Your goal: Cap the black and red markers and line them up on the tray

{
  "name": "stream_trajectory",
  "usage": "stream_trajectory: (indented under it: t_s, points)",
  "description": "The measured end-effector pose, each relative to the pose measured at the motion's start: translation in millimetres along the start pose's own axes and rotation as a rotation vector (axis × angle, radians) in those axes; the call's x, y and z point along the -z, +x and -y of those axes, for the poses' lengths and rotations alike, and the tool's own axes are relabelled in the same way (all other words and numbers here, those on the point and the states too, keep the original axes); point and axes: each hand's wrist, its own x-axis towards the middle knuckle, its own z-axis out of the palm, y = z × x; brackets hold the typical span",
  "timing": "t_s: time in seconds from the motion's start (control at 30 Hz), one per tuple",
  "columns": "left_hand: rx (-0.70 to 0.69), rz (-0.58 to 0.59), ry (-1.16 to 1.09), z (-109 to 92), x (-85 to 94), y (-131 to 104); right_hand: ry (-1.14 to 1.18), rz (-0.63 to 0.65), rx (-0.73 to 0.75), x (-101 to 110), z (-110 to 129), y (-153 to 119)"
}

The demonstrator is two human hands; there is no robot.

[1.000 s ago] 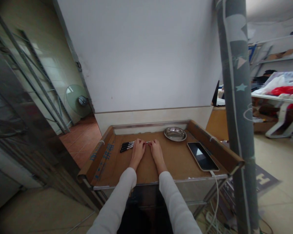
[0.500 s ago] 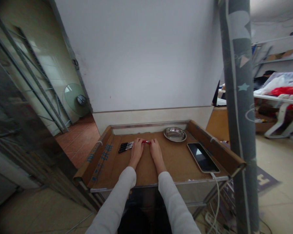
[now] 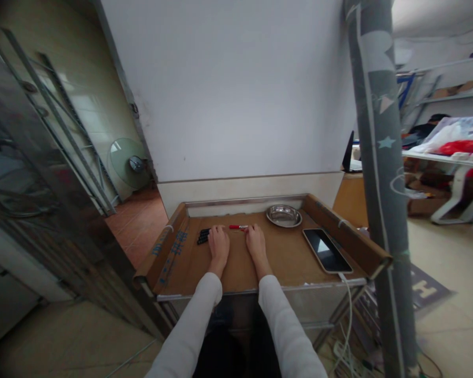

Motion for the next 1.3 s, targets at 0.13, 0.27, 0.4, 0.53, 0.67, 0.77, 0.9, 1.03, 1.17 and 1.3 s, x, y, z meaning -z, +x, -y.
stream_trajectory:
  t_s: [0.13, 0.27, 0.4, 0.53, 0.67, 0.77, 0.9, 1.03, 1.17, 1.3]
  points:
    - [0.163, -0.051, 0.174, 2.1, 10.4, -11.9, -0.105, 0.059, -0.047, 7.5, 6.1, -5.4]
    - [0.214, -0.037, 0.245, 3.9, 11.6, -16.2, -0.177, 0.086, -0.042, 13.4, 10.1, -14.4]
    - [0.189, -0.022, 0.254, 4.9, 12.1, -16.6, -0.227, 0.102, -0.038, 16.8, 11.9, -22.2]
    - [0.150, -0.011, 0.248, 7.7, 20.6, -21.6, -0.227, 0.090, -0.060, 15.7, 13.0, -23.2]
    - [0.126, 0.009, 0.223, 11.2, 26.5, -26.7, -0.205, 0.060, -0.056, 12.5, 10.1, -23.6]
    - [0.019, 0.043, 0.161, 11.6, 22.7, -26.7, -0.158, 0.031, -0.048, 10.9, 5.4, -24.6]
    - [-0.217, 0.137, -0.047, 9.1, 14.7, -22.9, -0.037, -0.038, -0.027, 8.6, 2.8, -22.7]
    - [-0.383, 0.222, -0.396, 6.8, 13.4, -19.0, 0.230, -0.070, 0.125, 5.1, 7.1, -19.6]
    - [-0.400, 0.253, -0.624, 5.3, 16.1, -18.0, 0.536, 0.017, 0.133, 2.3, 8.4, -18.5]
    - [-0.357, 0.187, -0.654, 4.7, 15.6, -18.0, 0.819, 0.090, -0.059, 2.3, 0.7, -16.2]
